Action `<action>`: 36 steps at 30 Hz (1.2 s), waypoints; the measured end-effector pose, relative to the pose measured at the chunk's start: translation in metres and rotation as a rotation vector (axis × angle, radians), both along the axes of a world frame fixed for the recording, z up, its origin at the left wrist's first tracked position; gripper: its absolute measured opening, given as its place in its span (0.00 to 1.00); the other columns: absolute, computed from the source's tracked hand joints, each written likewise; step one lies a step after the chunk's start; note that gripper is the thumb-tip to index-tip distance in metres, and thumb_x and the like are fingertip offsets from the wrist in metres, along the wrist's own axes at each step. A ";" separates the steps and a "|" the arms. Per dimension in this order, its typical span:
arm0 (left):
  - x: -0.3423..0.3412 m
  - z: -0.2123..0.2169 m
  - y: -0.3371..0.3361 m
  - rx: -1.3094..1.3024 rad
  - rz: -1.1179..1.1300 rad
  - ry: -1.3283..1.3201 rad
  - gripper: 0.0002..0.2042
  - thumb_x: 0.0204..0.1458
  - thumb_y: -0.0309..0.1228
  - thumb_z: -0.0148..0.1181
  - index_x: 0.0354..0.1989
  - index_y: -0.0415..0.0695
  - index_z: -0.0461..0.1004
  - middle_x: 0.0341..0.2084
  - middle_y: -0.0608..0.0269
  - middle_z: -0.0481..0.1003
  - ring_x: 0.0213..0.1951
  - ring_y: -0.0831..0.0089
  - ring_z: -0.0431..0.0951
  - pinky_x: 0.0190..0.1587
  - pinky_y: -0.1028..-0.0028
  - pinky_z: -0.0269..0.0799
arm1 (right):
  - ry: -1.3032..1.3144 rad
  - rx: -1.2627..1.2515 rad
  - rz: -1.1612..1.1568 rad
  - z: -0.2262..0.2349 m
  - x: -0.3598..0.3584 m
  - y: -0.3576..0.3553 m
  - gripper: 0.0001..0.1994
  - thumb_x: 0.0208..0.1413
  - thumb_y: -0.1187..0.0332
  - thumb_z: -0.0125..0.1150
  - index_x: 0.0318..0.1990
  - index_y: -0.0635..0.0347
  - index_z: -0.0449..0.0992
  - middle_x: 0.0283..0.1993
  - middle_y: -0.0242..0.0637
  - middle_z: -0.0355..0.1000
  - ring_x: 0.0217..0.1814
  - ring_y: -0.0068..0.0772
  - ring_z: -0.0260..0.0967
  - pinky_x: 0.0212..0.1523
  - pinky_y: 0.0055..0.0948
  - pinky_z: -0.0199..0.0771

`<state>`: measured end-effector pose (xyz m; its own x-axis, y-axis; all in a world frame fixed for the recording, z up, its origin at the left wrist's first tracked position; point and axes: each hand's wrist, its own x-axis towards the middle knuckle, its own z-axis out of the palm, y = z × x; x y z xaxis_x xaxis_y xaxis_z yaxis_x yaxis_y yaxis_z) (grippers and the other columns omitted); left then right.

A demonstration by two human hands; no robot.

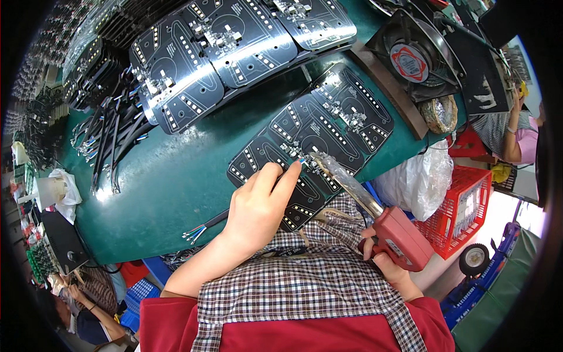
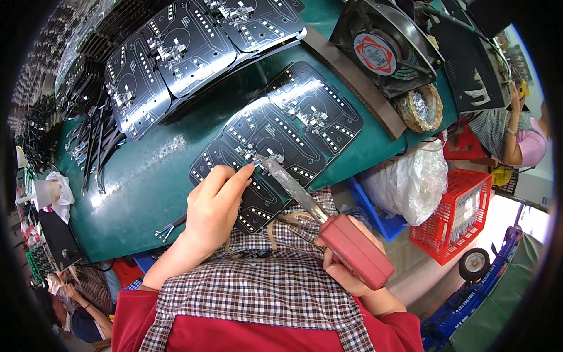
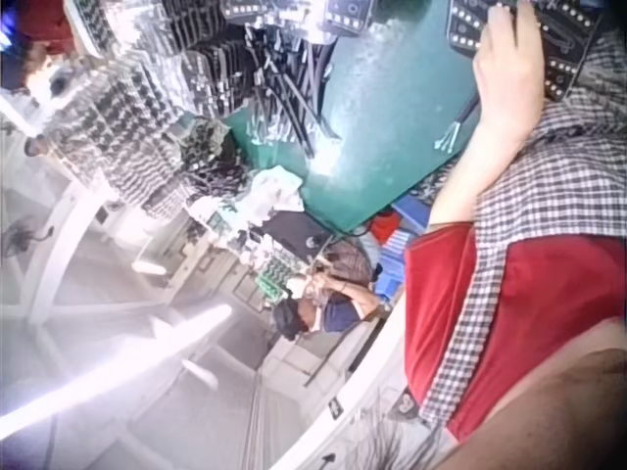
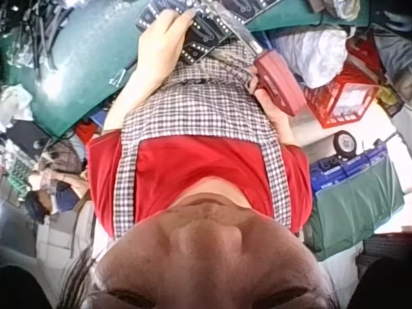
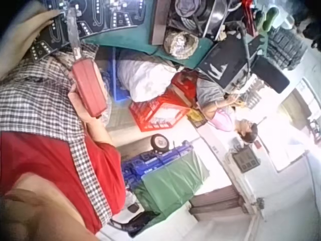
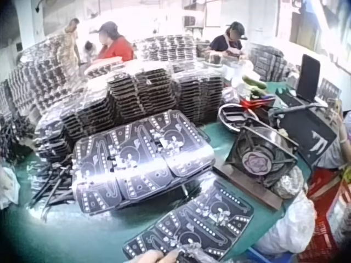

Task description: The person solders wires onto circuit boards using a soldering gun and places the assembled boards into a bin.

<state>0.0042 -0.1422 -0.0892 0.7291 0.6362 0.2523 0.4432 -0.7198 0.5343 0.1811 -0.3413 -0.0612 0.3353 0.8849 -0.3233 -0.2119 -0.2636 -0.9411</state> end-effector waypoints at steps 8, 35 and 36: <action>-0.001 0.001 -0.002 0.067 0.017 0.021 0.21 0.38 0.21 0.56 0.46 0.40 0.71 0.27 0.62 0.62 0.25 0.71 0.72 0.25 0.74 0.72 | -0.004 -0.067 0.020 0.010 -0.008 0.011 0.31 0.49 0.48 0.61 0.50 0.67 0.63 0.41 0.39 0.67 0.24 0.24 0.65 0.26 0.21 0.63; 0.001 0.000 -0.001 0.072 -0.035 0.034 0.22 0.36 0.21 0.55 0.47 0.36 0.70 0.25 0.64 0.59 0.24 0.75 0.69 0.22 0.77 0.71 | -0.015 -0.094 -0.010 0.001 -0.011 0.001 0.37 0.45 0.70 0.66 0.61 0.72 0.54 0.37 0.37 0.71 0.31 0.19 0.68 0.32 0.18 0.69; 0.001 -0.001 -0.001 0.071 -0.035 0.029 0.22 0.36 0.21 0.55 0.47 0.36 0.70 0.25 0.64 0.59 0.24 0.75 0.69 0.22 0.78 0.71 | -0.118 -0.125 0.030 0.001 -0.012 0.000 0.32 0.48 0.61 0.63 0.56 0.69 0.58 0.33 0.37 0.68 0.28 0.22 0.66 0.30 0.20 0.67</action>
